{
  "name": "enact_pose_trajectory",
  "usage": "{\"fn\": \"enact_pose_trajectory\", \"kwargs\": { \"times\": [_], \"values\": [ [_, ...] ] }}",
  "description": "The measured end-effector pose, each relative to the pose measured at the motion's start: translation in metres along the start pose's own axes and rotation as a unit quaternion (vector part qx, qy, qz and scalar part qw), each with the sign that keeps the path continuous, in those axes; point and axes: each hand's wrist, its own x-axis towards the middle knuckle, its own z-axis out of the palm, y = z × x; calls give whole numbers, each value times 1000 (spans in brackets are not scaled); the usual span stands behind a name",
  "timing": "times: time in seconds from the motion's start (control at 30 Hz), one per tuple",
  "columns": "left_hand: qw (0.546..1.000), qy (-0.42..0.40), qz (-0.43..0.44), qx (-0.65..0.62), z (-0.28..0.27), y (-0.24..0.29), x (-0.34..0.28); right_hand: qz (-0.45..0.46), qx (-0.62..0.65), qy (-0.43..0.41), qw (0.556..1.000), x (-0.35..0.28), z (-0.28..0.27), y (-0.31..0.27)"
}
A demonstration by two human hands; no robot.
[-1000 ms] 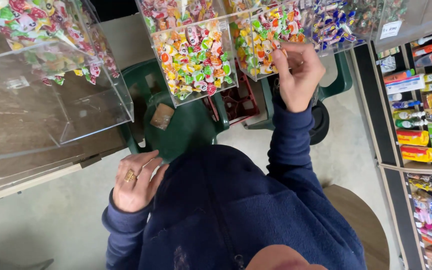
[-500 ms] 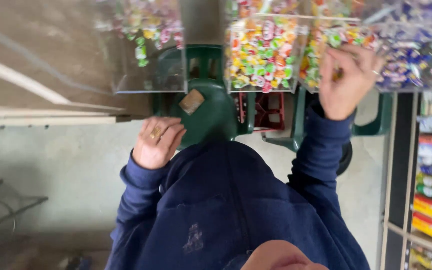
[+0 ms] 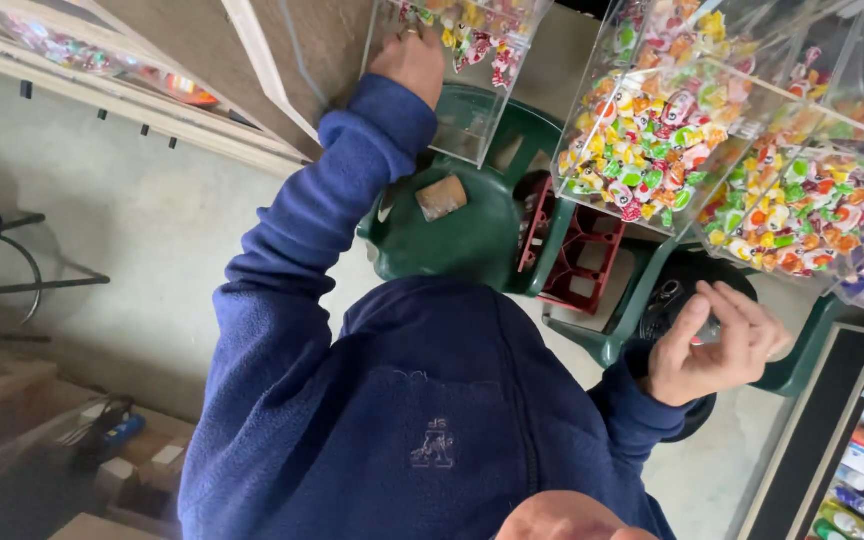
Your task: Picking and inspecting various small hard candies from clear plastic bins.
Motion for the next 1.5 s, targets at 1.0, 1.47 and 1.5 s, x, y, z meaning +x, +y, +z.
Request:
{"fn": "enact_pose_trajectory", "kwargs": {
  "times": [1.0,1.47,1.5],
  "values": [
    [895,48,331,-296,-252,70,-129,169,186,10,968,33,32,45],
    [927,31,210,-310,-215,49,-142,-82,-104,-27,991,106,36,79],
    [922,32,216,-318,-213,47,-138,-90,-126,-53,987,105,30,77]
  ]
}}
